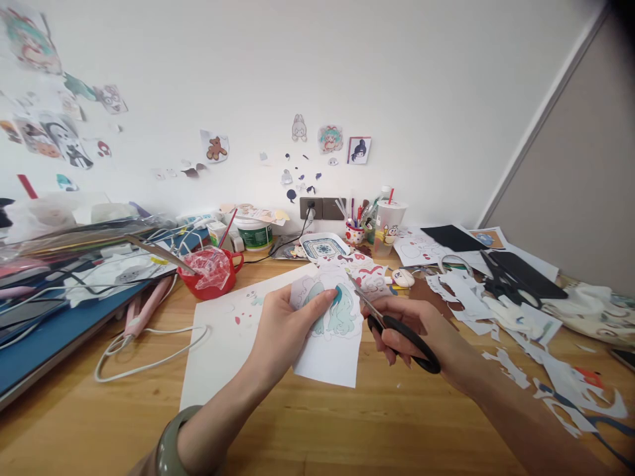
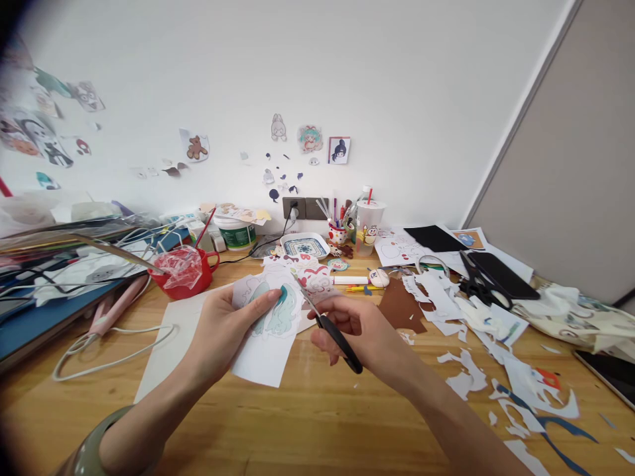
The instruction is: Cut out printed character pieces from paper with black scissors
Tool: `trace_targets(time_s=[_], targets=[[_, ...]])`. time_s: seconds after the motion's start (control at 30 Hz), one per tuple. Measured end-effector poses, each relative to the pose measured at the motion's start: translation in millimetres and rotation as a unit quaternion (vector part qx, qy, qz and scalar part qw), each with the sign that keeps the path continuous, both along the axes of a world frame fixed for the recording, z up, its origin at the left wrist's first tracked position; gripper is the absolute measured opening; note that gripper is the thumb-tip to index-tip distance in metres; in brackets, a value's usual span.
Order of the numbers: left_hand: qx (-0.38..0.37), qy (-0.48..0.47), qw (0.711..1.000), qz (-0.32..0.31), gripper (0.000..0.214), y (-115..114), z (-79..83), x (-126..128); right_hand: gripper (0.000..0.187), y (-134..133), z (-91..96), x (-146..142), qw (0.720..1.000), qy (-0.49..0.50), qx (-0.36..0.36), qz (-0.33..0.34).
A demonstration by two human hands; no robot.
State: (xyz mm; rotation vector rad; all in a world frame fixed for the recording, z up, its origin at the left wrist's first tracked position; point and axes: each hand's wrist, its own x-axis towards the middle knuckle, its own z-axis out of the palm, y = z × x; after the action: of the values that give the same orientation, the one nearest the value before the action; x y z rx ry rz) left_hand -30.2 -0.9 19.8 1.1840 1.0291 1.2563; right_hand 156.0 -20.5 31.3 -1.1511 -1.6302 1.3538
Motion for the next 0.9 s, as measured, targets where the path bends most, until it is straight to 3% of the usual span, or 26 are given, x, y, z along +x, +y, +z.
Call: trace_targets(time_s=[0.9], targets=[[-0.004, -0.014, 1.000, 0.007, 0.021, -3.1, -7.4, 6.1, 0.038, -2.3, 0.6, -1.9, 1.000, 0.017, 0.016, -0.005]])
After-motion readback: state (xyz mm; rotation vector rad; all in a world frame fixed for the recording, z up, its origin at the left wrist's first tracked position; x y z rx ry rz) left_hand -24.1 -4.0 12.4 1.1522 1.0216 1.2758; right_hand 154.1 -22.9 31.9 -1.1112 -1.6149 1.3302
